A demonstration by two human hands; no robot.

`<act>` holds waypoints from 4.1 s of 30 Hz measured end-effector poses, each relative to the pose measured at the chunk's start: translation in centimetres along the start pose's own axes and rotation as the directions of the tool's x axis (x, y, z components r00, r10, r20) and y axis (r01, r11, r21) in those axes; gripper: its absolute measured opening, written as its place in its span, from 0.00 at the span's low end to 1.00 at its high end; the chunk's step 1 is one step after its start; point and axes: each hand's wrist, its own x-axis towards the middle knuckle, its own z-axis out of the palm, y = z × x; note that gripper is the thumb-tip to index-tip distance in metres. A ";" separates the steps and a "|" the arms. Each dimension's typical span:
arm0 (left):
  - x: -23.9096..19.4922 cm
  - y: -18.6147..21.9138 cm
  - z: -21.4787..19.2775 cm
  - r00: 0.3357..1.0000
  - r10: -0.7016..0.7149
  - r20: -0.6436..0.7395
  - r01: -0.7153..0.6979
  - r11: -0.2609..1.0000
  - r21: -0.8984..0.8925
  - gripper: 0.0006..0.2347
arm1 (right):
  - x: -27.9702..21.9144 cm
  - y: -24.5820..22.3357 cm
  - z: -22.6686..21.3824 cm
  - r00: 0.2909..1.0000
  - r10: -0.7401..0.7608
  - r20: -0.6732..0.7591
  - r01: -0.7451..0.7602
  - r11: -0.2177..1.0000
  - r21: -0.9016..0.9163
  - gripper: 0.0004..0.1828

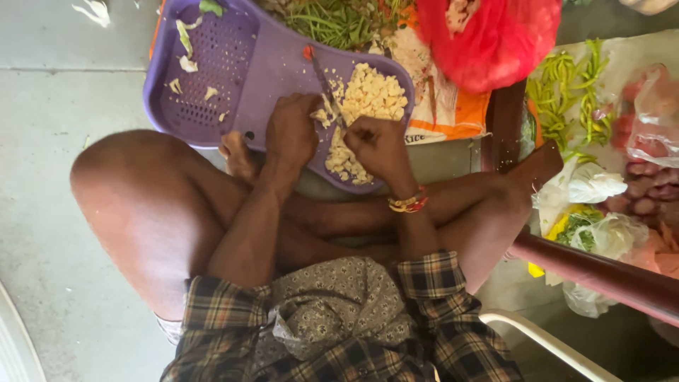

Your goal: The person sits cross-legged on the floor and uses a knife to chop a white vegetable, likely cauliflower, into small pieces on a purple plastic tray. The chopped pieces accumulate on the tray as the person continues to work through the vegetable florets.

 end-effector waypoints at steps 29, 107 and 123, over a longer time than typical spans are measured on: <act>1.0 0.6 0.9 0.976 -0.129 0.177 0.093 0.976 0.194 0.23 | 0.2 -0.3 2.5 0.988 -0.153 0.000 0.147 0.954 -0.263 0.04; 0.4 1.0 -1.9 0.967 -0.215 0.135 0.179 0.954 0.242 0.07 | 0.5 2.2 7.1 0.992 -0.100 -0.076 0.091 0.989 -0.116 0.03; 0.6 0.0 1.2 0.966 -0.173 0.194 0.124 0.962 0.242 0.13 | 0.1 1.5 4.1 0.984 -0.171 -0.039 0.164 0.976 -0.144 0.05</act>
